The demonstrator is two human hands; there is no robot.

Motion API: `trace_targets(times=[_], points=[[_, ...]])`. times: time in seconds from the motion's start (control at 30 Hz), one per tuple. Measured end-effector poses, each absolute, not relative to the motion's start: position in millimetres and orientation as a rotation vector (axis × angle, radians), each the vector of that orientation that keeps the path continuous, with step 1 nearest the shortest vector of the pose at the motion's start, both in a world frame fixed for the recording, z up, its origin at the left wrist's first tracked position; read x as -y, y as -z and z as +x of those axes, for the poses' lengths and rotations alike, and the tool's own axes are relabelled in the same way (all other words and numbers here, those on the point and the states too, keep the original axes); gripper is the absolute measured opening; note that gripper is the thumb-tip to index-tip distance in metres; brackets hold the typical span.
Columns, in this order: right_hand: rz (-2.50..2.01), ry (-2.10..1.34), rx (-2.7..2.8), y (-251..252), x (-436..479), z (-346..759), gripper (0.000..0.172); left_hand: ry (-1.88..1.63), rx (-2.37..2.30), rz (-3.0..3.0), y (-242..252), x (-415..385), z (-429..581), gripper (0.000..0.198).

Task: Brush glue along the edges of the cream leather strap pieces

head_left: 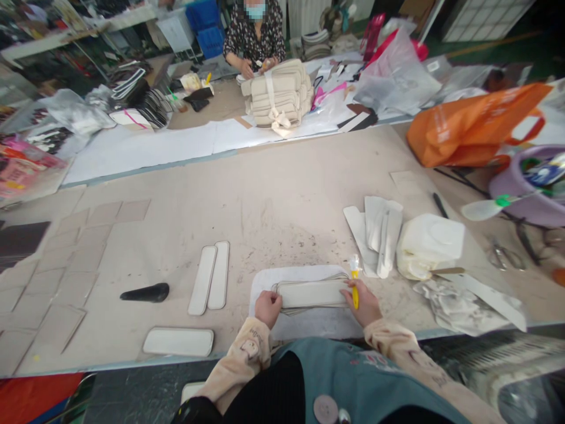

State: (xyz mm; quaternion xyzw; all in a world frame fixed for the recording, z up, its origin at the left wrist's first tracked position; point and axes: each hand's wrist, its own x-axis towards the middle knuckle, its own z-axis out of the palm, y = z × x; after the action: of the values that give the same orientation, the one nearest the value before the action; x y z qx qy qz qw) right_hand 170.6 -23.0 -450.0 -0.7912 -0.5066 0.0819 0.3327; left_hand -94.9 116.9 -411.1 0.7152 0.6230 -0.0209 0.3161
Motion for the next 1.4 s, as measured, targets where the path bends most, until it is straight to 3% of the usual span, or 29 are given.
trace_targets(times=[0.9,1.27,1.4], points=[[-2.056,-0.305,1.284,455.0,25.4,172.6,0.017,-0.004,-1.615,1.794,420.5,-121.3,-99.1,0.011],[-2.077,-0.304,1.165,447.5,26.9,176.4,0.023,0.013,-1.605,1.767,421.7,-124.0,-98.9,0.018],[-2.071,-0.287,1.186,447.8,26.1,178.4,0.023,-0.018,-1.597,1.738,415.7,-123.5,-96.7,0.029]])
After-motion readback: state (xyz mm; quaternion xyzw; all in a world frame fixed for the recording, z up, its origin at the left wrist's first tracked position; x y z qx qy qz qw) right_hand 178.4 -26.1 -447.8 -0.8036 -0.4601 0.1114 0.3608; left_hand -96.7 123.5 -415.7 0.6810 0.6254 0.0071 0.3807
